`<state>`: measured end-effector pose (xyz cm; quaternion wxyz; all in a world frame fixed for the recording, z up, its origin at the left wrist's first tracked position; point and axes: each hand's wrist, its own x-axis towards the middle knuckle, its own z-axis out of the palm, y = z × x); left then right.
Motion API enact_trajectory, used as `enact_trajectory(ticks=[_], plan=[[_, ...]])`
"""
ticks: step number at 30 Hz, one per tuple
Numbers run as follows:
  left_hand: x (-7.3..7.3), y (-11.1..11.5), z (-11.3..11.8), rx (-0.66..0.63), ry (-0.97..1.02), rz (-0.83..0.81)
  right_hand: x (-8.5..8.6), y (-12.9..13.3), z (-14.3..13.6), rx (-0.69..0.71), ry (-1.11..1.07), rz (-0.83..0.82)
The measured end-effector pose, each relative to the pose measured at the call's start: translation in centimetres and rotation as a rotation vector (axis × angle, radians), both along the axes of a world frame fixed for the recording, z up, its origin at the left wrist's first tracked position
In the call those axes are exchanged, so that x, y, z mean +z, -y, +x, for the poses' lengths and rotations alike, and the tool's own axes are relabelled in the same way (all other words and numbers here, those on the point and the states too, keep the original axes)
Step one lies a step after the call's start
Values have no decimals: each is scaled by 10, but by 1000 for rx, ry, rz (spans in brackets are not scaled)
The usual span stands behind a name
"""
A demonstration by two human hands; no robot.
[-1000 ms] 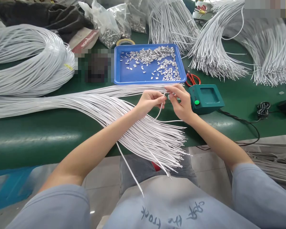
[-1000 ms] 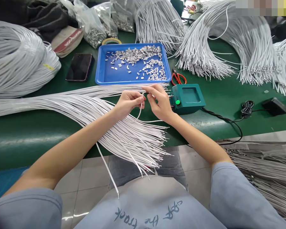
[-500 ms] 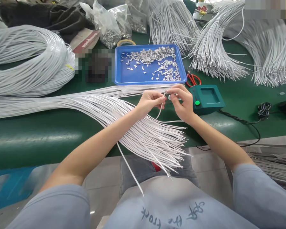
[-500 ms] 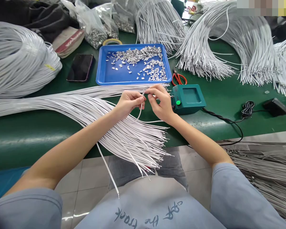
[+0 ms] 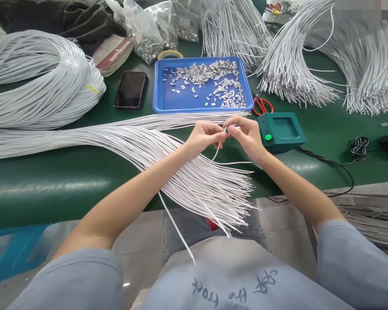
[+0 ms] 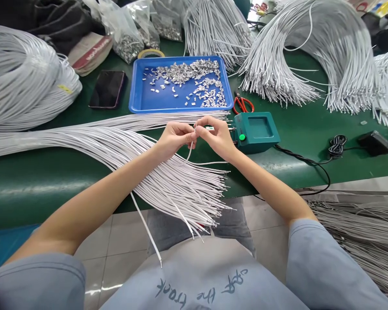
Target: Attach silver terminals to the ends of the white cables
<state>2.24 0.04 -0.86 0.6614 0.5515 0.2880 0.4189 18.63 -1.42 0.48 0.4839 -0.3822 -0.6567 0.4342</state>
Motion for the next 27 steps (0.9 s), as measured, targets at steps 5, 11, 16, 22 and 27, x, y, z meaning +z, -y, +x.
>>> enact_trajectory(ticks=[5,11,16,22,27], plan=[[-1,-1,0,-17,11,9,-4,-1,0,-80,37,47],[-1,1,0,-97,19,-83,-3,-1,2,-45,87,138],[-4,4,3,-89,-38,42,-2,2,1,-66,108,132],[0,1,-9,343,-566,812,6,6,-6,64,-209,-500],[7,4,-11,407,-669,838,14,8,-6,194,-314,-794]])
